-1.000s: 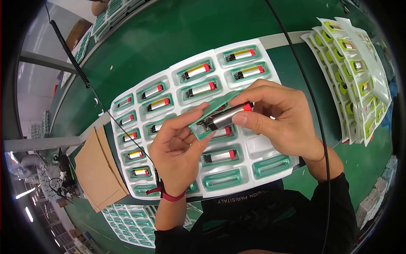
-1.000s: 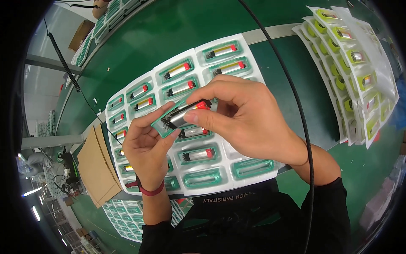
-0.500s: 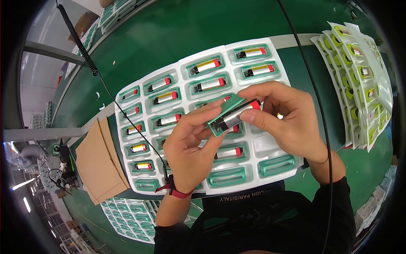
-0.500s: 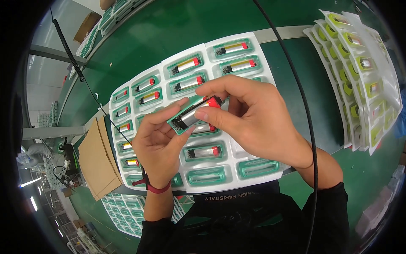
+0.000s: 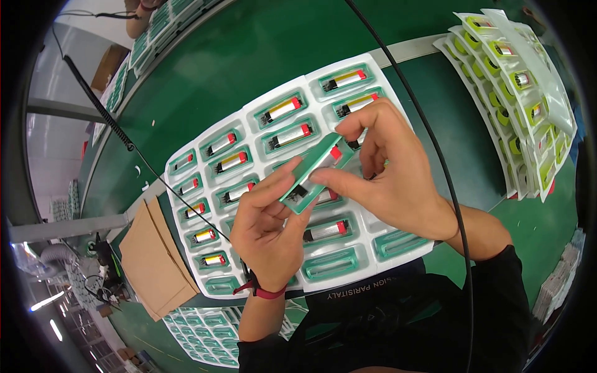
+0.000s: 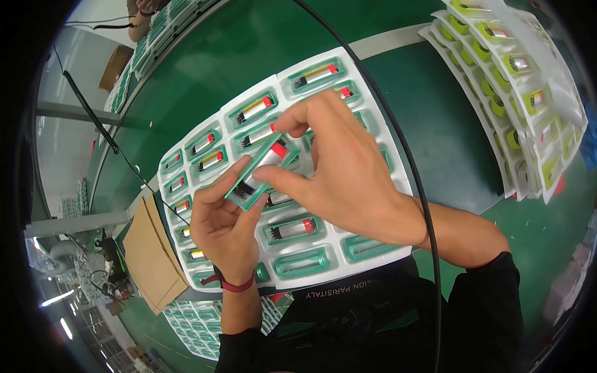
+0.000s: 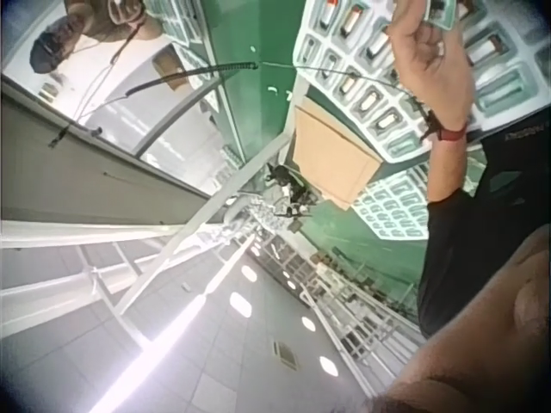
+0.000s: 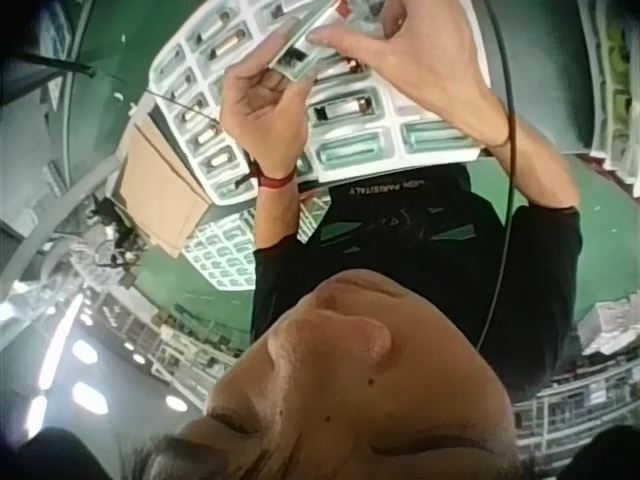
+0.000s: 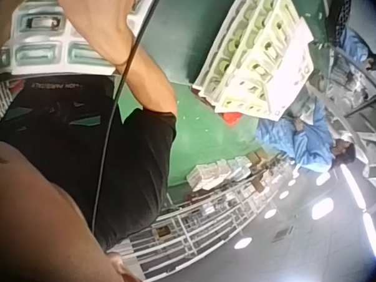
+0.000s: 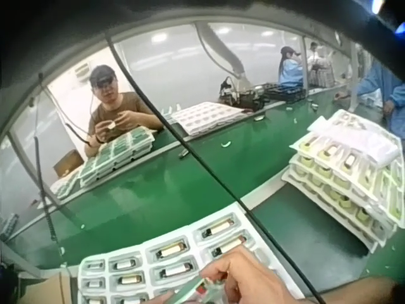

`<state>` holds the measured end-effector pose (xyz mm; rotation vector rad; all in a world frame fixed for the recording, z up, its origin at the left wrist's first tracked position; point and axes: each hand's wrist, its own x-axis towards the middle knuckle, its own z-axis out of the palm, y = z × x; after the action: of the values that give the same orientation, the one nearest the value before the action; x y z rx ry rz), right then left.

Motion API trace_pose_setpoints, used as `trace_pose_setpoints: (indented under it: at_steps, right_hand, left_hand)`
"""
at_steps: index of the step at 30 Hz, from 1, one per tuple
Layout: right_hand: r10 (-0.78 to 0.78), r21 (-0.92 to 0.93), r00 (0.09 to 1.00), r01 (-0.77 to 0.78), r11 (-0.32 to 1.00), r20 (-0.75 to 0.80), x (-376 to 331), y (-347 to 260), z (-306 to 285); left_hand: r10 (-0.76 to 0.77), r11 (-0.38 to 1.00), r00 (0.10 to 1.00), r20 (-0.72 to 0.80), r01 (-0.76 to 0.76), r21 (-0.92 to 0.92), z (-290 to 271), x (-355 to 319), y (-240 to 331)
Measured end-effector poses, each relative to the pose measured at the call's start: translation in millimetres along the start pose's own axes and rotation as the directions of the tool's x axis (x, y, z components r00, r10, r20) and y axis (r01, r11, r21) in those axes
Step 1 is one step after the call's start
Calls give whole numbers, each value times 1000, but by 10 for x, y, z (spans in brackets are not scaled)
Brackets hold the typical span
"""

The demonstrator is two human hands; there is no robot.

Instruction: The person assembles small electronic components by placing batteries into plastic holders and organizing them in a tray by hand.

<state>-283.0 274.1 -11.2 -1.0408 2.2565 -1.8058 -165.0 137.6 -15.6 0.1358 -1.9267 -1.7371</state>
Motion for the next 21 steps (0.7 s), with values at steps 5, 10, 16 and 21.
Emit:
trace_pose_setpoints:
  at_steps: [5, 10, 16, 21]
  right_hand:
    - [58, 89, 997, -62, 994, 49, 20, -57, -19]
    - [46, 154, 992, -65, 986, 120, 25, -44, -20]
    - [-129, 102, 933, 100, 990, 336, 53, -50, -209]
    - [-127, 29, 859, 130, 991, 495, 60, -96, -195]
  left_hand:
    - [19, 1000, 999, -28, -19, -16, 0, 31, 26]
    - [-254, 964, 964, -72, 258, 60, 36, 42, 151]
    - [-229, 933, 963, 144, 175, 313, -35, 24, 217]
    - [-130, 875, 980, 148, 43, 482, -67, -26, 246]
